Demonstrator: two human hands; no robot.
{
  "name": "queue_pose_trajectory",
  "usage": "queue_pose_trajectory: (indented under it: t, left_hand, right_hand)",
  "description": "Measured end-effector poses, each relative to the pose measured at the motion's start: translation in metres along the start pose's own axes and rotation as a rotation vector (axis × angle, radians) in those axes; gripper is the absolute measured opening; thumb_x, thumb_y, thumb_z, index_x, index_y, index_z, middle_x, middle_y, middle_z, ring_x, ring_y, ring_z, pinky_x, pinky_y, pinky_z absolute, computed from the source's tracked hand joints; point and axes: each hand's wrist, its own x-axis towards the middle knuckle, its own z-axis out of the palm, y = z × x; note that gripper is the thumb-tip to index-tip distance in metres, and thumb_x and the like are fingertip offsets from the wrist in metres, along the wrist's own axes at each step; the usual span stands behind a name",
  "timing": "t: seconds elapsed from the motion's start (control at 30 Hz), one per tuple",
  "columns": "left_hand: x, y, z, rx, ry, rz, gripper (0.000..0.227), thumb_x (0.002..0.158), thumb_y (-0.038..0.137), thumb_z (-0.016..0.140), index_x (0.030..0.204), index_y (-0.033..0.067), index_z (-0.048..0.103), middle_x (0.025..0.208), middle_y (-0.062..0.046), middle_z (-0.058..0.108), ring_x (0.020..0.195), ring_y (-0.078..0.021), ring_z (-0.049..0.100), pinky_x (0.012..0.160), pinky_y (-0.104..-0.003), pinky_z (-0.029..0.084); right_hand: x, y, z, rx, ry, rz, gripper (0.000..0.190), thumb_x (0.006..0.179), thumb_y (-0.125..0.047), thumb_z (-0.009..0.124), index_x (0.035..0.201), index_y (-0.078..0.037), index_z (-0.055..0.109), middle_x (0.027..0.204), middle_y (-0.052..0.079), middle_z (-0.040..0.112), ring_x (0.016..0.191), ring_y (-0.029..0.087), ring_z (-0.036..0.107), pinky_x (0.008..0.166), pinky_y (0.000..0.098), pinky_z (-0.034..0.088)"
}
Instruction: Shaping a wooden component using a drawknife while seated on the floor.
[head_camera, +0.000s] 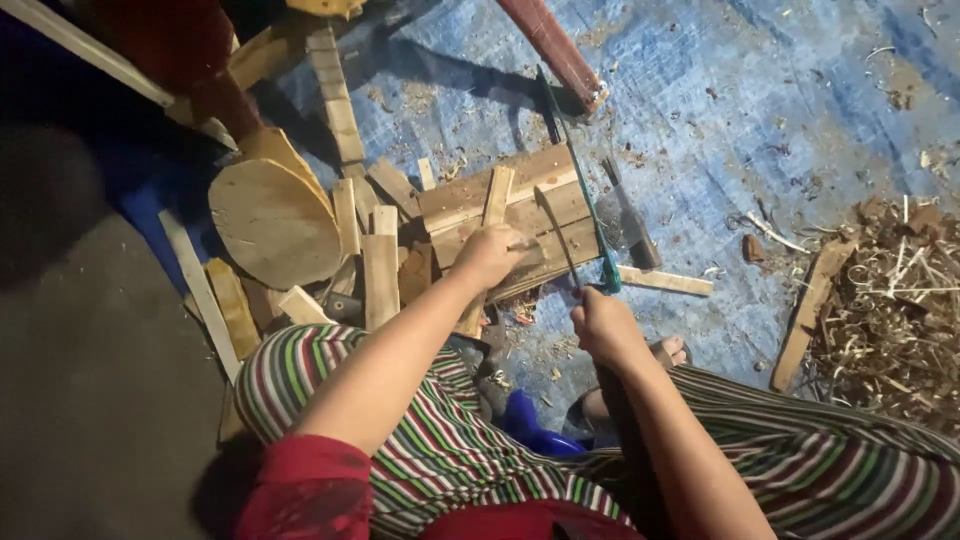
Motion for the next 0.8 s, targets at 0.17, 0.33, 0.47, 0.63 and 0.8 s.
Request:
queue_pose_trajectory:
  t: [0.17, 0.33, 0.47, 0.63, 0.8]
  left_hand:
    - [0.006, -0.001, -0.020, 0.108, -0.102, -0.190, 0.027, 0.090, 0.033, 0.067, 0.103, 0.0115, 0.078, 0.099, -0.014, 0.077, 0.099, -0.0355, 0.074, 0.089, -0.049, 0.058]
    - [0.010, -0.027, -0.016, 0.292, -0.143, -0.178, 0.021, 0.083, 0.031, 0.066, 0.090, 0.0135, 0.076, 0.094, -0.011, 0.076, 0.097, -0.0320, 0.074, 0.088, -0.046, 0.060]
    - [0.002, -0.008, -0.027, 0.314, -0.118, -0.119, 0.022, 0.082, 0.026, 0.065, 0.091, 0.0084, 0.076, 0.092, -0.016, 0.074, 0.096, -0.0349, 0.074, 0.086, -0.047, 0.060]
    - [0.000, 0.013, -0.042, 0.260, -0.185, -0.180, 0.031, 0.089, 0.034, 0.065, 0.101, 0.0073, 0.077, 0.105, -0.018, 0.075, 0.105, -0.0386, 0.071, 0.091, -0.050, 0.059]
    - [0.007, -0.014, -0.018, 0.310, -0.211, -0.290, 0.029, 0.087, 0.040, 0.067, 0.100, 0.0151, 0.076, 0.105, -0.009, 0.076, 0.106, -0.0312, 0.073, 0.093, -0.046, 0.059]
  right_hand:
    - [0.015, -0.004, 0.018, 0.002, -0.018, -0.007, 0.034, 0.095, -0.032, 0.053, 0.115, -0.012, 0.072, 0.072, 0.015, 0.074, 0.075, 0.037, 0.075, 0.072, 0.0504, 0.060]
    - [-0.013, -0.045, -0.010, 0.021, 0.041, -0.071, 0.029, 0.095, -0.026, 0.054, 0.112, -0.009, 0.071, 0.079, 0.021, 0.074, 0.083, 0.044, 0.074, 0.075, 0.0525, 0.059]
    - [-0.004, -0.031, 0.014, -0.025, 0.092, -0.145, 0.024, 0.095, -0.023, 0.057, 0.108, -0.008, 0.070, 0.078, 0.022, 0.072, 0.081, 0.045, 0.074, 0.073, 0.0528, 0.059]
    - [0.018, -0.010, 0.034, 0.001, 0.028, -0.098, 0.026, 0.099, -0.023, 0.053, 0.105, -0.004, 0.070, 0.081, 0.026, 0.073, 0.085, 0.047, 0.073, 0.075, 0.0538, 0.059]
    - [-0.030, -0.065, -0.028, 0.092, -0.043, -0.034, 0.027, 0.097, -0.023, 0.054, 0.112, -0.006, 0.069, 0.085, 0.024, 0.074, 0.087, 0.046, 0.074, 0.075, 0.0529, 0.059]
